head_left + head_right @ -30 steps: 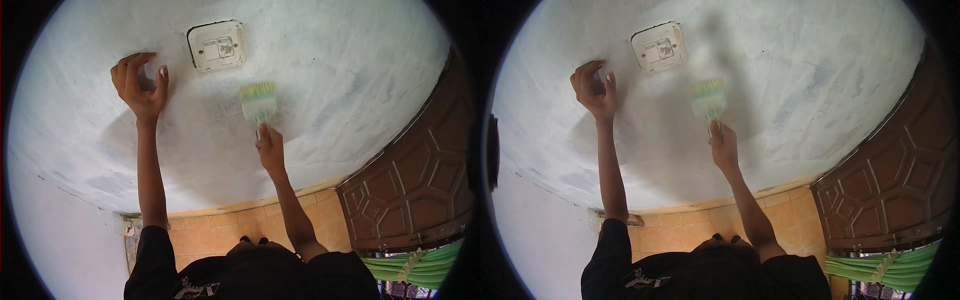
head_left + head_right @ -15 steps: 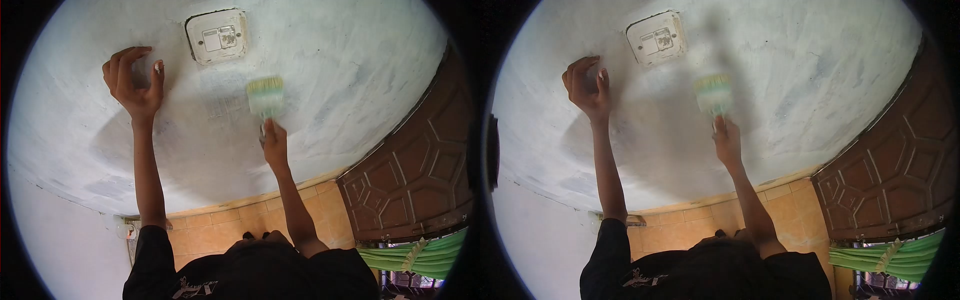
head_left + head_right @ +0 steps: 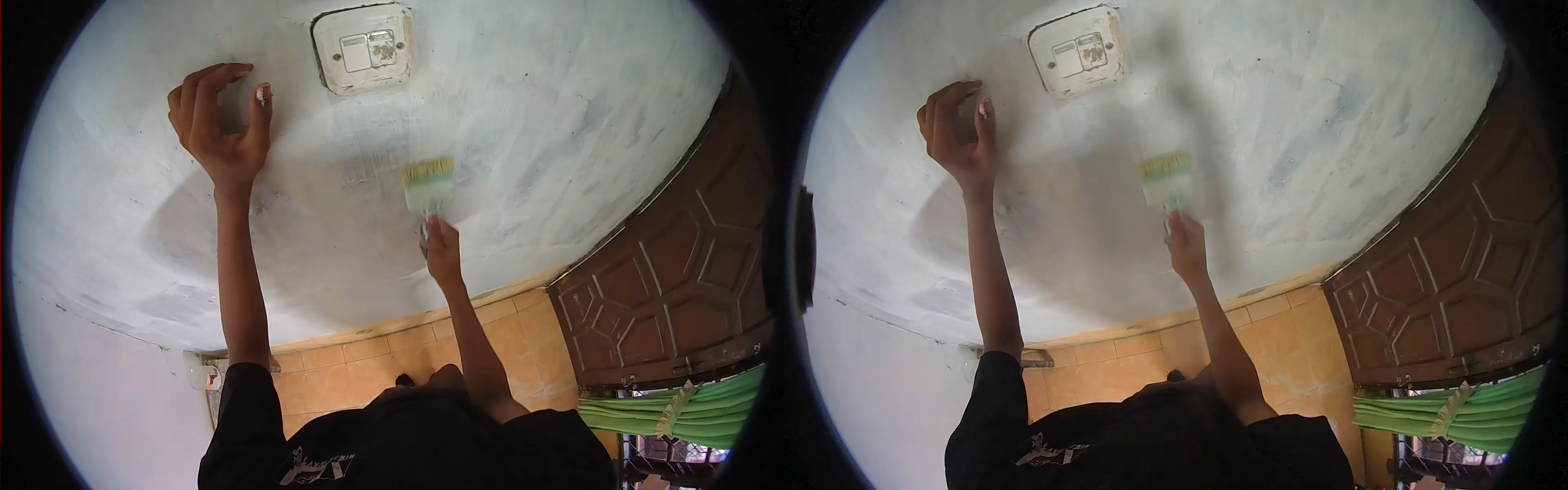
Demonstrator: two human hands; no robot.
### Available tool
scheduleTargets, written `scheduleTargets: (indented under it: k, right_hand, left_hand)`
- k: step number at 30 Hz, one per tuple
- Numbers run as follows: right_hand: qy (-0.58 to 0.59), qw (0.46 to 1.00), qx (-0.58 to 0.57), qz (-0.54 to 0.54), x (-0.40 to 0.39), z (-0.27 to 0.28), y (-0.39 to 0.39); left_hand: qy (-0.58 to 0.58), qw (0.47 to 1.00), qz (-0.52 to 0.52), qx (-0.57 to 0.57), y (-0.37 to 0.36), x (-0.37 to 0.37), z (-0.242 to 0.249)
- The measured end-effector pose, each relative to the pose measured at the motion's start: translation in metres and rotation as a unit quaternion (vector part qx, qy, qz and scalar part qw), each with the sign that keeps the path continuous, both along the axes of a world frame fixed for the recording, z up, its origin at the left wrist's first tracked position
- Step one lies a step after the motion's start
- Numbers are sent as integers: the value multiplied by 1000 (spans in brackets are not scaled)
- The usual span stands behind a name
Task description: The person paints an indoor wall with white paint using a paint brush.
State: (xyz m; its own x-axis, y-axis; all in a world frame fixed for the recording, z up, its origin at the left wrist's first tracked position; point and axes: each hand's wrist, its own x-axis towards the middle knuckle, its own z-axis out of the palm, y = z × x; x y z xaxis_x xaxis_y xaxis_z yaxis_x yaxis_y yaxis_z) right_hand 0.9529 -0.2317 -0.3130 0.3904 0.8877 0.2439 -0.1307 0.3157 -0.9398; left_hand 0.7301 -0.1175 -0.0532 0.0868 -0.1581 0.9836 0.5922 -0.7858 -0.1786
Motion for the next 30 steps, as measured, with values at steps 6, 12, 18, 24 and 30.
scheduleTargets:
  k: [6,12,18,24,30]
  right_hand:
    - [-4,998,-69,-3,-1,-49,-42]
    - [9,1000,-9,26,-14,23,-12]
    - [-20,999,-35,3,-12,-88,-24]
    - [-1,1000,-7,12,-16,-20,-32]
    - [36,999,-30,18,-5,-52,-9]
  left_hand:
    - [-20,999,-29,17,4,2,2]
    - [-21,999,-37,23,10,0,1]
    - [-27,999,-21,29,10,1,1]
    - [-35,998,-39,17,6,3,1]
    - [-11,1000,-10,-10,0,0,0]
